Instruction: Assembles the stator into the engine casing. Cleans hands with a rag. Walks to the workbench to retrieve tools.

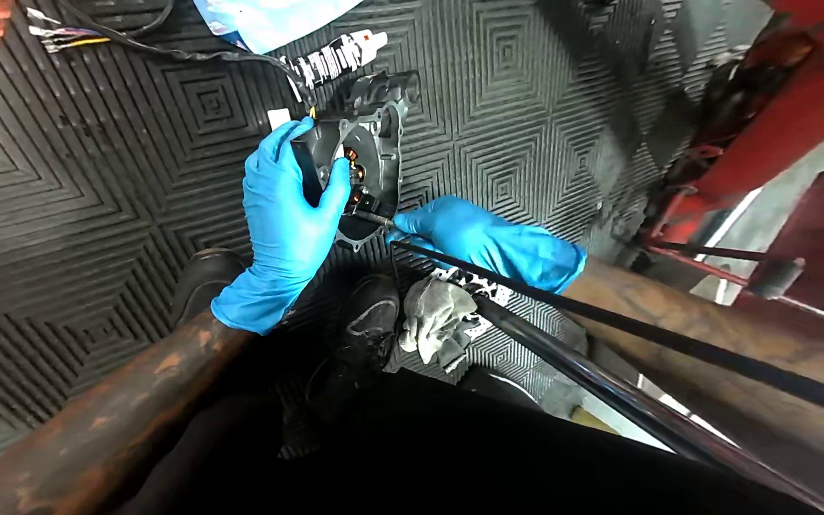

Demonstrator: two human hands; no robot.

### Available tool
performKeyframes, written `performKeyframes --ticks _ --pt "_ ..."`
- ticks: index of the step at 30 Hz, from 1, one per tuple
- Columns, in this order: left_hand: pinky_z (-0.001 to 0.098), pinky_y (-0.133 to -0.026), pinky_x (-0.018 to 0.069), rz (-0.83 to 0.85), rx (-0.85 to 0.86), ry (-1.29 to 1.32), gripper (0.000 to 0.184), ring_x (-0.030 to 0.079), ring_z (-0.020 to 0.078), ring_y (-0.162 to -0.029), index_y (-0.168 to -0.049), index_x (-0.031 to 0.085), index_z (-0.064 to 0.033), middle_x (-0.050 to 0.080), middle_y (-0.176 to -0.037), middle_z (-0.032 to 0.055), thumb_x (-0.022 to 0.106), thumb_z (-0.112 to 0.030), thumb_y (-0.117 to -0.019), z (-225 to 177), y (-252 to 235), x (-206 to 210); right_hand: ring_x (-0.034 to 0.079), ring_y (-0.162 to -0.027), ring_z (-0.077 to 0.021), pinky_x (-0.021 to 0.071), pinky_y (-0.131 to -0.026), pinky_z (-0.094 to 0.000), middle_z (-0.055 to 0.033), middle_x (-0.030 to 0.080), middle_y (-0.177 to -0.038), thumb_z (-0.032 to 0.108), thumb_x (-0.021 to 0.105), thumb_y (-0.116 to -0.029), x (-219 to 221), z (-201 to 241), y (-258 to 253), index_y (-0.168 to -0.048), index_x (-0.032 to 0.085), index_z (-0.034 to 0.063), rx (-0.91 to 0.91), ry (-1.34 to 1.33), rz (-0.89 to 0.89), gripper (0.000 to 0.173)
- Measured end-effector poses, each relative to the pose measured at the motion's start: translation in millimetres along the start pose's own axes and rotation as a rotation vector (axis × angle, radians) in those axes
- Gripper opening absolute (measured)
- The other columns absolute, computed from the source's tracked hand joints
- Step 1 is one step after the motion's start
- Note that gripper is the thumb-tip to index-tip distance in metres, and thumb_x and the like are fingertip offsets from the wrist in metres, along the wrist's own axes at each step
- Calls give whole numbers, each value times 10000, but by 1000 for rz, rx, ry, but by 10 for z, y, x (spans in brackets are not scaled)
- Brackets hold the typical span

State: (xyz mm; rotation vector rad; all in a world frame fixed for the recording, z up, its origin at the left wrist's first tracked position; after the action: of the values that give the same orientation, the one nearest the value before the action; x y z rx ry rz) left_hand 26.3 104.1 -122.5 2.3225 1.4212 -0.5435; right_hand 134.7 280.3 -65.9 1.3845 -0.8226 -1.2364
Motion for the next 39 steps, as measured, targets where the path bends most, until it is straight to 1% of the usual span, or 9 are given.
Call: performKeyframes --ticks 6,11,15,19,23,28,32,36,39 --pt "451 -1109 413 0 -4 6 529 542 245 -1328 -1355 633 -83 606 -1419 97 619 -439 -965 21 5 -5 653 -717 -394 481 -596 -510 -204 629 -789 13 504 -971 168 -5 105 -924 628 -3 -930 1143 -716 134" --pt "447 -1123 415 5 0 -11 521 538 227 -1344 -1360 635 -100 607 -1427 78 621 -437 -962 14 -5 -9 693 -727 -306 529 -613 -538 -97 688 -766 313 527 -1063 107 61 35 -926 720 107 -431 732 -410 314" --pt "449 -1130 395 0 -1 -5 518 524 239 -1356 -1351 639 -94 602 -1433 85 619 -438 -965 -17 -6 0 453 -439 -55 375 -404 -215 15 567 -615 360 463 -1100 -6 85 -27 -922 687 92 40 38 8 393" --pt "450 -1125 404 3 -9 0 524 528 236 -1351 -1356 637 -93 602 -1431 83 621 -440 -962 8 1 -8 695 -784 -271 563 -685 -506 -81 700 -882 290 561 -1060 70 134 90 -1152 666 105 -349 659 -259 232" --pt "451 -1112 406 21 -9 0 522 538 238 -1331 -1354 636 -96 604 -1418 94 617 -445 -965 1 -23 -7 643 -639 -377 472 -511 -501 -179 608 -726 -9 552 -910 176 51 101 -853 627 16 -939 1090 -664 97" --pt "456 -1116 405 18 5 -12 528 533 233 -1341 -1359 638 -105 600 -1430 80 614 -453 -962 5 -22 5 675 -738 -208 543 -677 -452 -51 702 -807 285 533 -1072 33 73 -31 -997 752 125 -355 546 -214 281" --pt "488 -1135 386 86 -3 -31 533 486 290 -1388 -1429 561 -76 527 -1505 119 590 -408 -1014 -94 45 -66 385 -391 -41 304 -356 -181 15 576 -630 319 473 -1095 19 4 1 -998 692 100 68 -171 78 325" --pt "447 -1125 402 27 2 -16 527 526 235 -1349 -1366 629 -104 596 -1434 86 610 -447 -966 10 -17 -4 658 -693 -189 545 -634 -422 -25 694 -810 293 592 -1047 49 39 35 -1094 678 134 -270 407 -216 187" --pt "448 -1118 409 35 -4 -22 537 530 241 -1346 -1368 632 -109 598 -1432 89 606 -465 -967 4 -31 -8 675 -701 -357 513 -516 -498 -160 643 -822 55 548 -962 158 -10 95 -988 656 31 -828 963 -597 113"
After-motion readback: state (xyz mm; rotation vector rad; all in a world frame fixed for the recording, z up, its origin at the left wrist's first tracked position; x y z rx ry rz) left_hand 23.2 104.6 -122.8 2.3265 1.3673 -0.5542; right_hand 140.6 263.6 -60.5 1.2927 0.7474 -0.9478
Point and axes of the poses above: each hand's wrist, its own y-axis away from the middle knuckle, its own x-axis out of the palm, z = x × y, the point moved 3 cm from there along -y, towards the middle knuckle
